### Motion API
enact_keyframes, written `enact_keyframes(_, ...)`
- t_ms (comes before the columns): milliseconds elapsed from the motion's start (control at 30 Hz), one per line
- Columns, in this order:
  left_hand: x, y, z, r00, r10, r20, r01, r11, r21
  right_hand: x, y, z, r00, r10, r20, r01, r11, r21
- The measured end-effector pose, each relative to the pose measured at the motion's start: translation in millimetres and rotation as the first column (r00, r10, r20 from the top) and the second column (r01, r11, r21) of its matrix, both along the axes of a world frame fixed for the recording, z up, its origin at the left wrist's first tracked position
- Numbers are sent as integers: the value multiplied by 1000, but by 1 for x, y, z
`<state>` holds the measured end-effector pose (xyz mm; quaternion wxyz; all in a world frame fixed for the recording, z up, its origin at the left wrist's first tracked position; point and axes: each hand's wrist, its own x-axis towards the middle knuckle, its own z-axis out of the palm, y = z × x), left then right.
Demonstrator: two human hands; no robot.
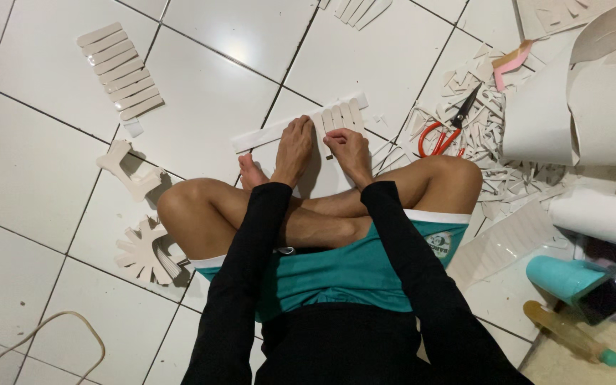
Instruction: The person sits cross-legged on the floor arranging thin white foam strips into a row, aligning them into a comb-like pattern, then picks up scissors and cuts the strips into shorter pieces one at a time, placing cut pieces aside.
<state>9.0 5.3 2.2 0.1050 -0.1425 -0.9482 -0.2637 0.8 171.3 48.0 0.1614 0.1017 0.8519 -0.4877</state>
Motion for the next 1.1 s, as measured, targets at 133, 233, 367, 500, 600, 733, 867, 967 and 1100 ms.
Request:
enact_keyframes(133,0,1,8,996,-7,88,8,1000,-8,1,-2,10,1000,-18,23,18,1000,-18)
enact_keyframes(233,1,1,9,993,-37,113,44,997,-62,-1,0,14,996,-17,90,18,1000,-15)
enact_keyframes(367,-3,-3,5,997,-68,-43,61,987,-148,-36,7,1,990,-138,-39,141,988,70)
enact_keyframes(500,-6,-2,3,998,-2,61,7,998,-69,-124,24,-16,885,-78,-459,102,994,27)
enact_keyframes(600,-2,-1,9,994,12,105,-8,999,-38,-182,38,-13,870,128,-476,35,948,318)
enact_keyframes(733,-1,-1,20,994,4,107,-3,1000,-18,-215,40,4,919,224,-324,-42,874,483)
enact_keyframes(867,-8,0,23,993,-22,118,25,1000,-18,-212,43,15,932,257,-257,-85,842,533)
enact_keyframes(967,-12,1,20,992,-33,119,38,998,-40,-211,53,6,926,273,-261,-90,830,550)
enact_keyframes(1100,-13,2,13,989,-27,143,24,999,23,-191,67,-26,901,143,-410,68,886,459)
